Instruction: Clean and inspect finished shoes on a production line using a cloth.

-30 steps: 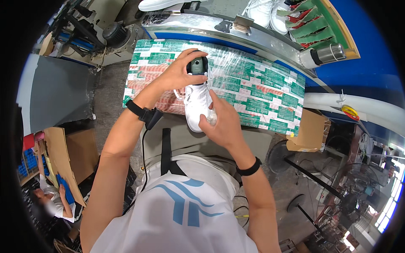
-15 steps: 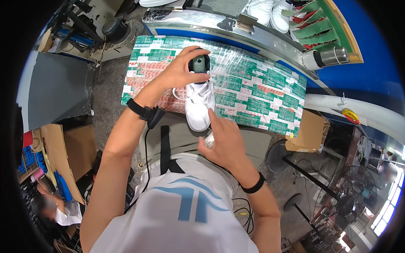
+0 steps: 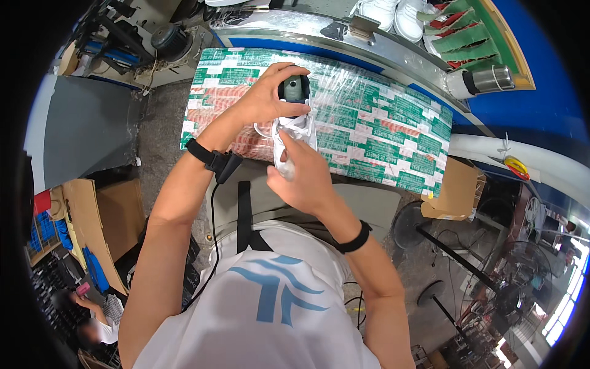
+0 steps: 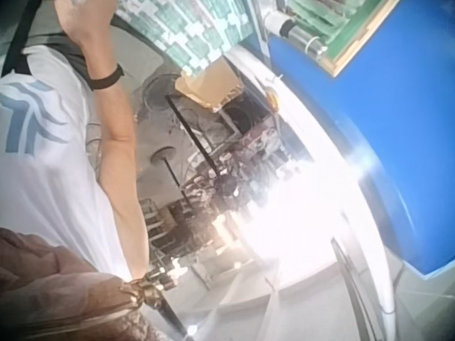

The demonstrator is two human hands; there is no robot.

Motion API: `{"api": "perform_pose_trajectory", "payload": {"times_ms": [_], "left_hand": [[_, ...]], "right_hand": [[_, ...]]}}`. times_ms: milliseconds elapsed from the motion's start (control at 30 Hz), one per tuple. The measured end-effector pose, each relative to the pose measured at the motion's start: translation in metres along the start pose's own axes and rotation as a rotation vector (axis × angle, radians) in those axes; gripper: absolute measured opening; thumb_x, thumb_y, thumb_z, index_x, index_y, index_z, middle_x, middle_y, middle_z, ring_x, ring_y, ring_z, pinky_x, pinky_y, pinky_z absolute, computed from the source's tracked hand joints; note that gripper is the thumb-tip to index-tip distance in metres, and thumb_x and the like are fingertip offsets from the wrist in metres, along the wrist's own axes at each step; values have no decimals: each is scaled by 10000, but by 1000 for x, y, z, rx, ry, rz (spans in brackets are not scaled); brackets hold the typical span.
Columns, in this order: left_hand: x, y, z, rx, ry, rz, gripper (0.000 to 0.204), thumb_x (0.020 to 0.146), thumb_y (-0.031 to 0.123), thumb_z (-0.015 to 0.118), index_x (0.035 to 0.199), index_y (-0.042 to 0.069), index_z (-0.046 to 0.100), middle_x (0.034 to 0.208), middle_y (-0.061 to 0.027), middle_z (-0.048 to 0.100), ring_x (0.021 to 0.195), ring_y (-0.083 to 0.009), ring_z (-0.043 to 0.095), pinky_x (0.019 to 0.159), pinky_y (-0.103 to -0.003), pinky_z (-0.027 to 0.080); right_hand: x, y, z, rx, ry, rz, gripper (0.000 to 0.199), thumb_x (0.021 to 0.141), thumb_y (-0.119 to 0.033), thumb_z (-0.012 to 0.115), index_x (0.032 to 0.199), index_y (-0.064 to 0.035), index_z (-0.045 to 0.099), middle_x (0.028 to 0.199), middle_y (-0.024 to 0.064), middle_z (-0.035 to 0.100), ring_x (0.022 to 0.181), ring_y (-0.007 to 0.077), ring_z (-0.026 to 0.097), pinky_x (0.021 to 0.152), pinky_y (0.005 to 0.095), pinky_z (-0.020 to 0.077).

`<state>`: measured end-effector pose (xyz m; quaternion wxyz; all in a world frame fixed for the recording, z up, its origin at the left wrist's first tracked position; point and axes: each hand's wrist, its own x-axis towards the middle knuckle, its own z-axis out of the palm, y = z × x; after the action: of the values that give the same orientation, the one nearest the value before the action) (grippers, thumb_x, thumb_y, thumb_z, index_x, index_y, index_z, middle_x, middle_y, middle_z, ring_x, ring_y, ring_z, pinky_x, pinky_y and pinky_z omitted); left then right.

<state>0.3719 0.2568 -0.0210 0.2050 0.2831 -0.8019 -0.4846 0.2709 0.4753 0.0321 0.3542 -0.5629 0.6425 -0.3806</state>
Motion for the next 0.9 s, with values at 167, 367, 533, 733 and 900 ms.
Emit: {"api": "perform_pose_trajectory", "payload": {"times_ms": [167, 367, 533, 733, 900], "left_hand": [[1, -2, 2, 50, -6, 7, 902, 767, 505, 1012, 1558, 226, 682, 1709, -220, 436, 1573, -453, 451, 1225, -514, 505], [-3, 2, 3, -6, 17, -23, 925, 755, 527, 1009, 1568, 241, 672, 1711, -218, 448, 1577, -456, 450, 1276, -546, 444], [-3, 1, 6, 31, 26, -35, 928, 747, 514, 1016, 1570, 257, 673, 1705, -216, 457, 1582, -455, 446, 1267, -542, 457], [-4, 1, 0, -1, -2, -20, 880, 778, 418, 1009, 1575, 265, 669, 1711, -212, 438, 1596, -440, 430, 1282, -539, 434], [-3, 3, 0, -27, -23, -30, 841, 811, 353, 996, 1577, 258, 661, 1712, -196, 427, 1593, -422, 437, 1302, -534, 401]], "right_hand": [[-43, 19, -31, 160, -74, -7, 775, 833, -163, 788, 1570, -2, 608, 1050, 152, 698, 988, 357, 701, 902, 446, 561], [-16, 26, -8, -369, 16, -213, 850, 795, -202, 833, 1569, 44, 580, 1027, 159, 682, 949, 366, 663, 883, 496, 519], [-9, 23, 12, -489, 34, -217, 898, 789, -250, 865, 1571, 67, 559, 1025, 163, 682, 936, 365, 662, 855, 506, 510], [-34, 20, -20, 76, -8, 16, 816, 831, -198, 827, 1563, 63, 578, 1053, 166, 710, 952, 358, 704, 880, 461, 564], [-30, 20, -17, 24, 0, -30, 765, 836, -187, 818, 1529, 60, 614, 1044, 159, 713, 958, 352, 708, 885, 440, 570]]}}
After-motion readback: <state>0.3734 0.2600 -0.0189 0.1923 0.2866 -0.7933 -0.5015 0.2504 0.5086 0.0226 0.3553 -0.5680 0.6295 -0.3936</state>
